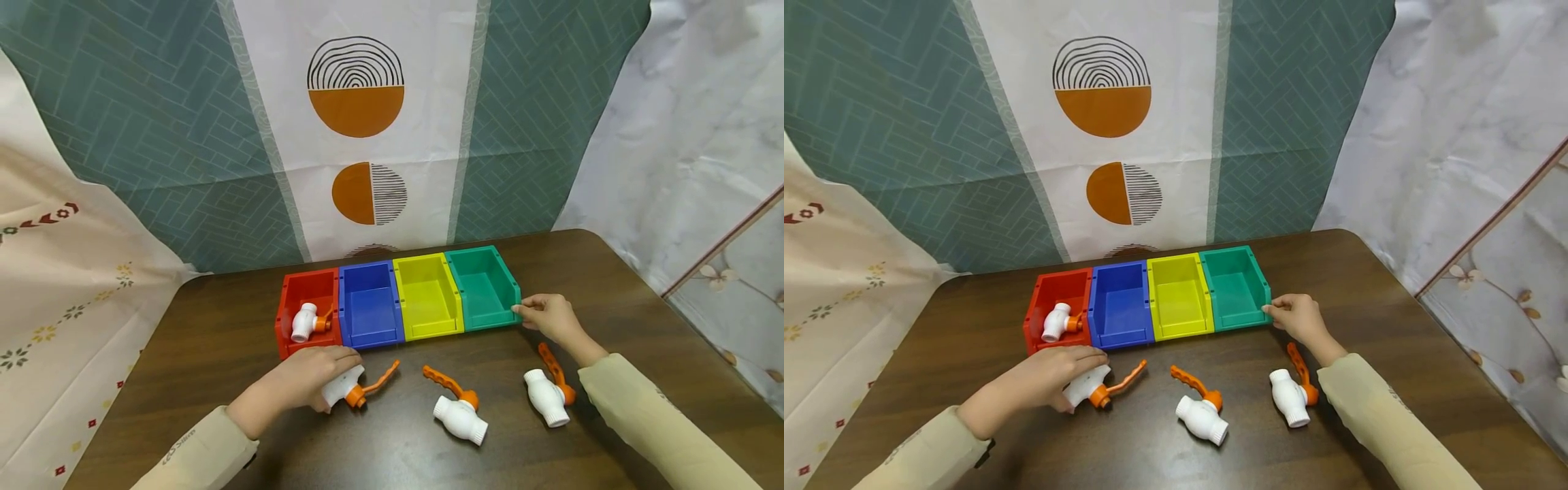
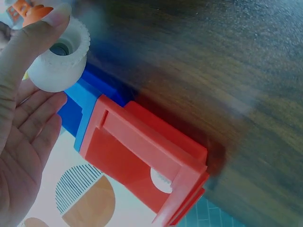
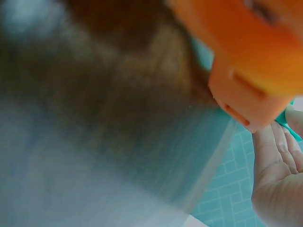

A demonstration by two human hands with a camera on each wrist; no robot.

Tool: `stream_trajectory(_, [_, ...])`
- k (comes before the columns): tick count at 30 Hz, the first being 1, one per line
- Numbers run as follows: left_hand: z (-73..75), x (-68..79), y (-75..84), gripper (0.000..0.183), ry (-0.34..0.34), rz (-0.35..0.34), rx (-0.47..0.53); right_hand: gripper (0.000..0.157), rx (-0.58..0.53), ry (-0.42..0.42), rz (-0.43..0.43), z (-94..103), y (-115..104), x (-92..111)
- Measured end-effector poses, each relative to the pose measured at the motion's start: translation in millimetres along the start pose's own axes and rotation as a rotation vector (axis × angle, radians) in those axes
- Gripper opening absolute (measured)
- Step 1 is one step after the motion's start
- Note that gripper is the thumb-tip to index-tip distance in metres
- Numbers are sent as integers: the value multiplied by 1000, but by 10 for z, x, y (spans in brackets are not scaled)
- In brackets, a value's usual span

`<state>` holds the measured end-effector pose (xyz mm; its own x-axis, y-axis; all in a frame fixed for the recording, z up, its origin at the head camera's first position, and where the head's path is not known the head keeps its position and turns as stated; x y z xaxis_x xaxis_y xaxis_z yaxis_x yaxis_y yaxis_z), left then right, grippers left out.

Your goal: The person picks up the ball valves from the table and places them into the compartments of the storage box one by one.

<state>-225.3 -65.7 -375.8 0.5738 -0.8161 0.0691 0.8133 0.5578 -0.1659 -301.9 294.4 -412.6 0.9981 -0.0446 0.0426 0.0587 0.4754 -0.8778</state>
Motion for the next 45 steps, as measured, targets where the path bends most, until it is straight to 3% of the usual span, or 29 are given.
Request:
stream_trajectory(11, [71,22,11,70,11,7,6,39,-10,3,-8,-4,71,-5])
stream_trajectory(21, [292,76,-77,73,92,55,17,38,-20,4,-10,-12,82,-1])
stream_trajectory(27, [416,87,-119,74,99,90,43,39,-21,-2,-5,-10,70,-6])
stream_trajectory(41, [598,4,-229,72,156,163,52,40,-3,-10,6,8,37,-18])
stream_trajectory(45, [632,-17,-290,73,143,201,50,40,-13,-6,9,2,22,-23])
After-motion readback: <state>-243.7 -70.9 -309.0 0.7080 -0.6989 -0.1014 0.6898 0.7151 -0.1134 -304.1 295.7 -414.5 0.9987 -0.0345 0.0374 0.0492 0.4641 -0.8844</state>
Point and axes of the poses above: each hand's wrist, its own x-axis away from the middle knuckle, its own z-axis out of the back of the hand, y = z × x, the point moved 9 cm from there along -x, towards the middle knuckle, and after that the axes turned 10 degrees about -x, right-handed, at the moved point
